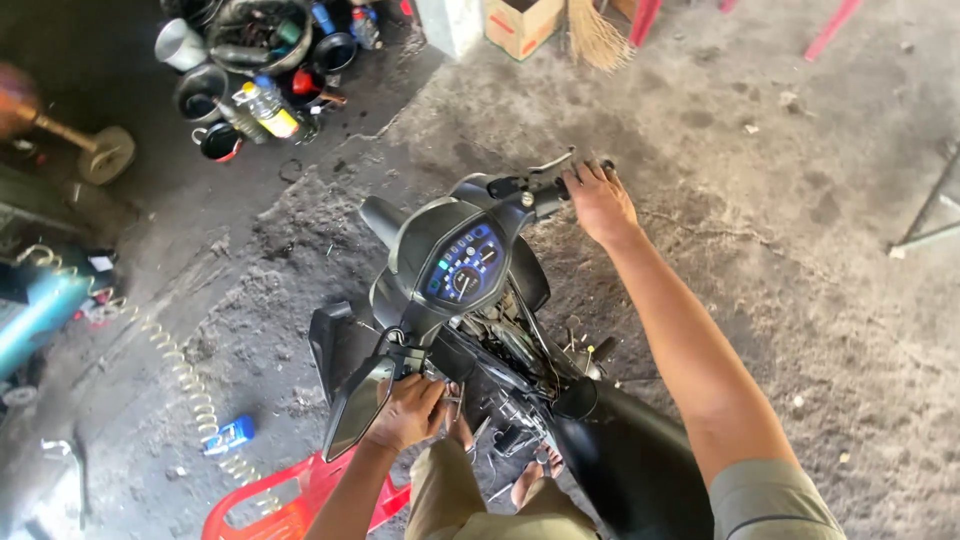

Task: Adjusting and connecting electrical wiring on a motorcycle under the seat and side panels.

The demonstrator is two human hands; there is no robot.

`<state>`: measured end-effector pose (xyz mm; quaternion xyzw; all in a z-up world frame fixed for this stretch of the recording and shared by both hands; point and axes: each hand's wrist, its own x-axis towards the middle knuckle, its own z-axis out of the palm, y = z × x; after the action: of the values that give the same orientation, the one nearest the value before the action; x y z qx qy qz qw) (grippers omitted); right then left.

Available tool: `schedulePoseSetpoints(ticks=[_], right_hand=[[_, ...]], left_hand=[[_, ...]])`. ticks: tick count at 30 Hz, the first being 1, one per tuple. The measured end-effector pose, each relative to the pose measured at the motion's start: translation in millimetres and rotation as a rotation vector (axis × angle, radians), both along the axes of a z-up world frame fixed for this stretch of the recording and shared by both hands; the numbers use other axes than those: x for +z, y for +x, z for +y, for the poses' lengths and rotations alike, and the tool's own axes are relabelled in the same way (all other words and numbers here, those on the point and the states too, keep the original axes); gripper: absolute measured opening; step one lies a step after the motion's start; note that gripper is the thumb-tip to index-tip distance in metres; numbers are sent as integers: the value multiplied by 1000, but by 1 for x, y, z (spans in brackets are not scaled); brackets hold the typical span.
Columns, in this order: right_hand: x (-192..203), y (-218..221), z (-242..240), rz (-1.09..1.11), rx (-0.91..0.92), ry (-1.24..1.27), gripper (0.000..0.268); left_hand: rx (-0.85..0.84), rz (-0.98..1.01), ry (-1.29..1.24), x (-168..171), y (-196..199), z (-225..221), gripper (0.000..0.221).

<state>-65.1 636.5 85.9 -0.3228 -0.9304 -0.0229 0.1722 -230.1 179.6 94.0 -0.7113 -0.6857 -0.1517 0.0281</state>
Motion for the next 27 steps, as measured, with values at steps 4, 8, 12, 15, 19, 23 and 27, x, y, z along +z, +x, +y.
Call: schedulePoseSetpoints(ticks=[4, 8, 12, 15, 19, 23, 27], right_hand=[[-16, -7, 22, -232, 54, -119, 36], [-18, -5, 28, -166, 130, -64, 31], [-23, -2, 31, -176, 94, -66, 25], [-16, -2, 30, -215, 58, -58, 18], [-9, 1, 27, -211, 87, 17, 14], [-12, 1, 30, -71, 166, 159, 14], [-10, -4, 30, -263, 112, 47, 12]], left_hand=[[10, -37, -47, 3, 4, 6, 32], [32, -49, -83, 4, 5, 3, 29], [-15, -73, -28, -6, 4, 0, 25], [-33, -87, -16, -9, 2, 1, 26], [-54, -117, 0, -13, 1, 1, 28], [-63, -137, 14, -17, 1, -1, 28], [-27, -93, -3, 0, 5, 4, 26]])
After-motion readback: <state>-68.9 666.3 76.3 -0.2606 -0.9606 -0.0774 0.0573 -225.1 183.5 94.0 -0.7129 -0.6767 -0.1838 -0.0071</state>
